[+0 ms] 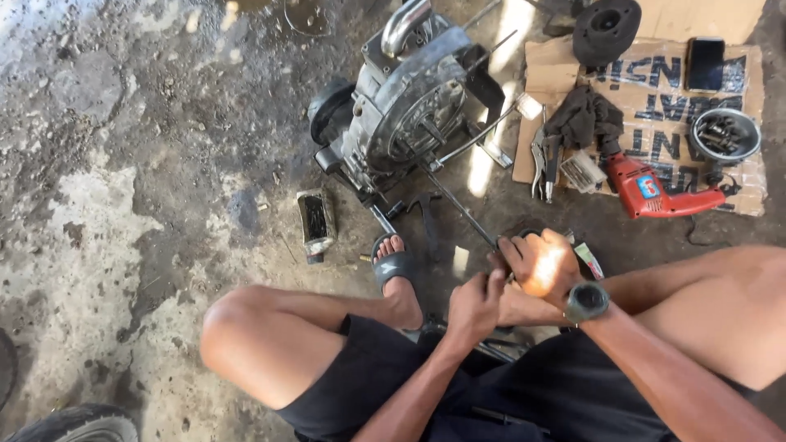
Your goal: The person sits on the floor and uses a T-handle wrench to tighten bolts on a motorcycle engine block. They rotate the crankshaft by hand to align components and continue adjusting fasteners on the engine casing.
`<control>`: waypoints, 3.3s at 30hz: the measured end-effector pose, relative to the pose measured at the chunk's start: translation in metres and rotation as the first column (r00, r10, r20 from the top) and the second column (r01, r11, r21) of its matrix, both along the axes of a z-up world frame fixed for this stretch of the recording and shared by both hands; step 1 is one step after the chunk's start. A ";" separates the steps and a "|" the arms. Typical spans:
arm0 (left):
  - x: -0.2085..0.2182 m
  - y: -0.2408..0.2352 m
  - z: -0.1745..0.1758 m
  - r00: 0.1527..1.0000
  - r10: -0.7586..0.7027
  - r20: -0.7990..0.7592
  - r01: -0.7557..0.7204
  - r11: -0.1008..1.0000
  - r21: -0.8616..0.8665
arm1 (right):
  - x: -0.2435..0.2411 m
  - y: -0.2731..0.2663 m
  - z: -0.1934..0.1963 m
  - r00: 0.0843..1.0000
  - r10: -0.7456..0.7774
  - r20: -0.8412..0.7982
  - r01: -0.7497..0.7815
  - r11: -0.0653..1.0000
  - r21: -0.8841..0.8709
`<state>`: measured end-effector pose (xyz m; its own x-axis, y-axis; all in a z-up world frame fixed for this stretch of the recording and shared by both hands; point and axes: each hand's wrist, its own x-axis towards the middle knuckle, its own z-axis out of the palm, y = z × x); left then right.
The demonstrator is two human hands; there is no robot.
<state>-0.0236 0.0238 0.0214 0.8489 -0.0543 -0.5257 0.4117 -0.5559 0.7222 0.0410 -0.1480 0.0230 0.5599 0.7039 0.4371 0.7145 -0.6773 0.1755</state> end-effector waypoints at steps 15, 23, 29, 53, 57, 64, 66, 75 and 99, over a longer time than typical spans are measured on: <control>0.000 -0.019 -0.046 0.408 0.398 -0.821 -0.530 -0.629 -0.569 | 0.008 0.005 -0.011 0.978 0.082 0.194 -0.093 0.994 0.049; -0.007 -0.020 -0.008 0.500 0.611 -0.613 -0.422 -0.446 -0.789 | 0.002 0.020 -0.005 0.993 0.025 0.115 -0.059 0.949 0.309; -0.003 -0.030 0.011 0.446 0.813 -0.374 -0.397 -0.195 -0.897 | -0.002 0.040 0.014 1.000 -0.008 0.003 0.005 0.790 0.613; 0.003 -0.012 0.024 0.776 0.624 -0.092 -0.369 0.330 -0.869 | -0.014 0.035 0.005 0.889 0.086 -0.450 0.237 0.753 0.613; 0.016 0.003 0.026 0.746 0.633 -0.206 -0.334 0.089 -0.938 | -0.032 0.018 0.024 0.921 0.132 -0.367 0.147 0.753 0.641; 0.089 -0.018 0.041 0.791 0.590 0.161 -0.187 0.484 -0.855 | -0.047 -0.006 0.035 0.932 -0.025 -0.362 0.280 0.684 0.674; 0.109 -0.024 0.031 0.782 0.594 0.190 -0.152 0.477 -0.866 | -0.039 -0.005 0.057 0.931 -0.047 -0.363 0.291 0.696 0.656; 0.137 -0.034 0.020 0.759 0.612 0.220 -0.129 0.473 -0.871 | -0.016 -0.016 0.068 0.921 -0.048 -0.387 0.302 0.716 0.630; 0.142 -0.033 0.032 0.755 0.601 0.263 -0.133 0.533 -0.836 | -0.011 -0.011 0.064 0.885 0.071 -0.461 0.336 0.588 0.736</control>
<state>0.1182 -0.0096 0.0531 0.9857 0.1679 0.0147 -0.0788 0.3815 0.9210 0.0298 -0.1593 0.0873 0.8731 0.1014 0.4769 0.4613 -0.4888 -0.7405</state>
